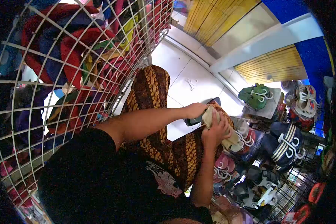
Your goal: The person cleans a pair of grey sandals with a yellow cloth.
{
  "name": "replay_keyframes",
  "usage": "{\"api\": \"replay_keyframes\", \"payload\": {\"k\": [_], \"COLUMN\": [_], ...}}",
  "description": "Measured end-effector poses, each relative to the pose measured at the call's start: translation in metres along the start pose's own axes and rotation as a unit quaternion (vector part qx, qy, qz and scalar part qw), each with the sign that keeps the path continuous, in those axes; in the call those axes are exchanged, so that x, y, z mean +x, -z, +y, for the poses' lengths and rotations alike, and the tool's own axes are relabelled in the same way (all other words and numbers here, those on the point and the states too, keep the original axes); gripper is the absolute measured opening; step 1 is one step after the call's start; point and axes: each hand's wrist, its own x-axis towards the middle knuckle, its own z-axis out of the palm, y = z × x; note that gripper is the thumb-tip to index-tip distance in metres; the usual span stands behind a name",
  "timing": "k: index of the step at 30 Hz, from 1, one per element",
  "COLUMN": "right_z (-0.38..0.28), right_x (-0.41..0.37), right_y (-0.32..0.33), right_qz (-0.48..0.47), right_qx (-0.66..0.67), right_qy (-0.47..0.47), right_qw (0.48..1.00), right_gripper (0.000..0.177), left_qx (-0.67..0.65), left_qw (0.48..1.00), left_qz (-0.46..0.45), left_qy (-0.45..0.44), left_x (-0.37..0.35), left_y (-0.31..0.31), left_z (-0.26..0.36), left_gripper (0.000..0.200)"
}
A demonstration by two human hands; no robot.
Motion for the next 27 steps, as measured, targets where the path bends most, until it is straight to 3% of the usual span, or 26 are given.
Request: {"api": "replay_keyframes", "payload": {"k": [1, 4, 15, 16, 17, 19, 21, 22, 23, 27], "right_z": [-0.001, -0.004, -0.003, -0.001, 0.002, 0.005, 0.01, 0.011, 0.012, 0.011], "right_x": [0.001, 0.0, -0.001, 0.0, -0.001, -0.002, -0.005, -0.007, -0.006, -0.008], "right_y": [0.002, 0.001, 0.004, 0.004, 0.003, -0.002, -0.004, -0.005, -0.006, -0.006], "right_qz": [-0.015, -0.033, -0.015, -0.011, -0.008, 0.01, 0.033, 0.051, 0.071, 0.044], "right_qx": [-0.005, -0.015, 0.009, 0.012, 0.012, 0.002, 0.022, 0.049, 0.077, 0.047], "right_qy": [-0.005, -0.013, 0.001, 0.009, 0.014, 0.014, 0.009, 0.007, 0.007, 0.009], "right_qw": [1.0, 0.999, 1.0, 1.0, 1.0, 1.0, 0.999, 0.997, 0.995, 0.998], "right_gripper": [0.078, 0.077, 0.07, 0.069, 0.068, 0.067, 0.064, 0.063, 0.061, 0.055], "left_qx": [0.028, 0.051, 0.085, 0.084, -0.007, 0.029, -0.035, -0.007, -0.071, 0.024], "left_qw": [0.999, 0.999, 0.996, 0.996, 0.999, 0.998, 0.999, 0.999, 0.995, 0.992], "left_qz": [-0.002, -0.015, 0.006, 0.011, 0.027, 0.054, 0.036, 0.047, 0.02, 0.108], "left_qy": [-0.028, 0.006, -0.021, -0.036, 0.021, -0.003, 0.009, -0.024, 0.062, 0.053], "left_x": [-0.001, 0.006, 0.001, 0.003, 0.004, -0.008, -0.009, -0.013, -0.023, -0.016], "left_y": [0.002, -0.005, 0.003, 0.001, -0.002, 0.007, 0.013, 0.021, 0.043, 0.036], "left_z": [0.003, -0.003, 0.001, -0.003, -0.006, 0.018, 0.02, 0.029, 0.063, 0.047], "left_gripper": [0.041, 0.035, 0.037, 0.038, 0.044, 0.025, 0.052, 0.054, 0.054, 0.054]}}
